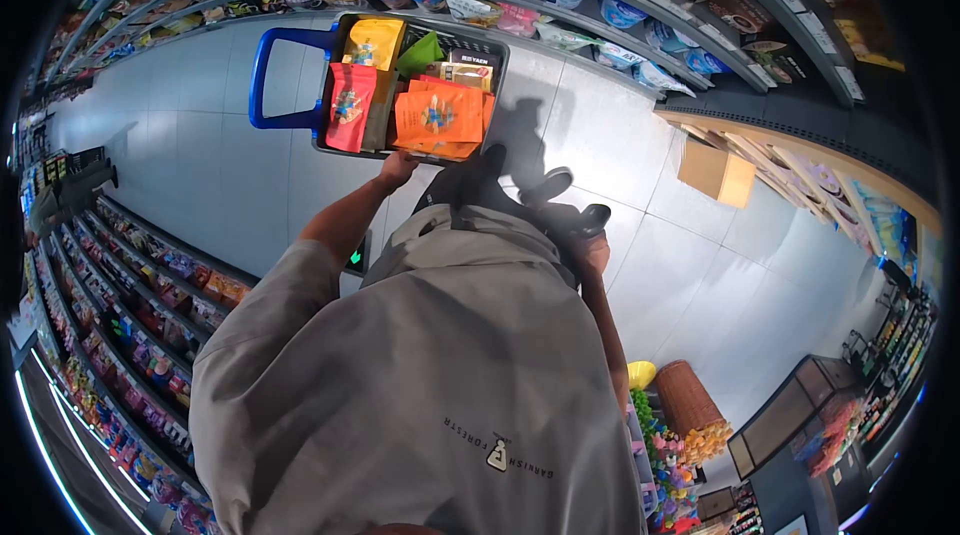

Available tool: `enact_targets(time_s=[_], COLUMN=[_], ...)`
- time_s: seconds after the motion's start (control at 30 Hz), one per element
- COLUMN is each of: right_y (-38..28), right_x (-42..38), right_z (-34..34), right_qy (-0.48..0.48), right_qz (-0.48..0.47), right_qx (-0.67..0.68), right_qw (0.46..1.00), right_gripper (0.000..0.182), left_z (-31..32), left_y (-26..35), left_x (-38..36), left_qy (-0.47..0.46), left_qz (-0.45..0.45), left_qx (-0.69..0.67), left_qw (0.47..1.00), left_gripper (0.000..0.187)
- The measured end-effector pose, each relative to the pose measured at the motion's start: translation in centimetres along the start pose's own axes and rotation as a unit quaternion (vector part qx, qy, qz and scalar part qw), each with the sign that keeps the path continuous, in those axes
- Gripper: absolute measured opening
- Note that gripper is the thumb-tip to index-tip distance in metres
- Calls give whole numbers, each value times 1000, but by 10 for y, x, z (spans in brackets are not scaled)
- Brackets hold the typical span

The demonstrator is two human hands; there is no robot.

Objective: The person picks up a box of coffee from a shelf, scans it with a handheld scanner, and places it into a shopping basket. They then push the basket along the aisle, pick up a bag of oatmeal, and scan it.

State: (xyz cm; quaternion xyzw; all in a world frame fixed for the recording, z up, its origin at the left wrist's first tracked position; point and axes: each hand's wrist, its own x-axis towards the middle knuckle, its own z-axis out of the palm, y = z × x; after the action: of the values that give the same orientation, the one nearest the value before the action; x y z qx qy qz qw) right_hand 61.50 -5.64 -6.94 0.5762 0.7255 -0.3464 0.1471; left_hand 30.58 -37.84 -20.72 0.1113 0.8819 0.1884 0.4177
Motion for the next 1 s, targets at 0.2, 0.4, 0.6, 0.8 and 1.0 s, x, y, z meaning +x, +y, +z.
enact_targets(time_s=[0.2, 0.4, 0.6, 0.8, 1.0], right_y=[38, 42, 48, 137, 114], right_x=[44, 32, 3, 20, -9], right_z=[10, -5, -39, -12, -30], right_qy=[-82, -78, -141, -168, -189], right_qz=[-18, -17, -6, -169, 128], right_qx=[49, 18, -2, -134, 139], right_qw=[995, 997, 990, 962, 964], right_gripper=[49, 39, 21, 17, 15], left_z=[22, 40, -87, -196, -238], left_y=[1, 8, 39, 28, 30], left_x=[-35, -83, -110, -100, -74], left_qy=[18, 298, 515, 577, 490], left_qz=[-30, 2, 122, 28, -68], left_qx=[-14, -159, 13, 102, 85], left_qw=[999, 941, 848, 810, 865], left_gripper=[29, 32, 49, 69, 77])
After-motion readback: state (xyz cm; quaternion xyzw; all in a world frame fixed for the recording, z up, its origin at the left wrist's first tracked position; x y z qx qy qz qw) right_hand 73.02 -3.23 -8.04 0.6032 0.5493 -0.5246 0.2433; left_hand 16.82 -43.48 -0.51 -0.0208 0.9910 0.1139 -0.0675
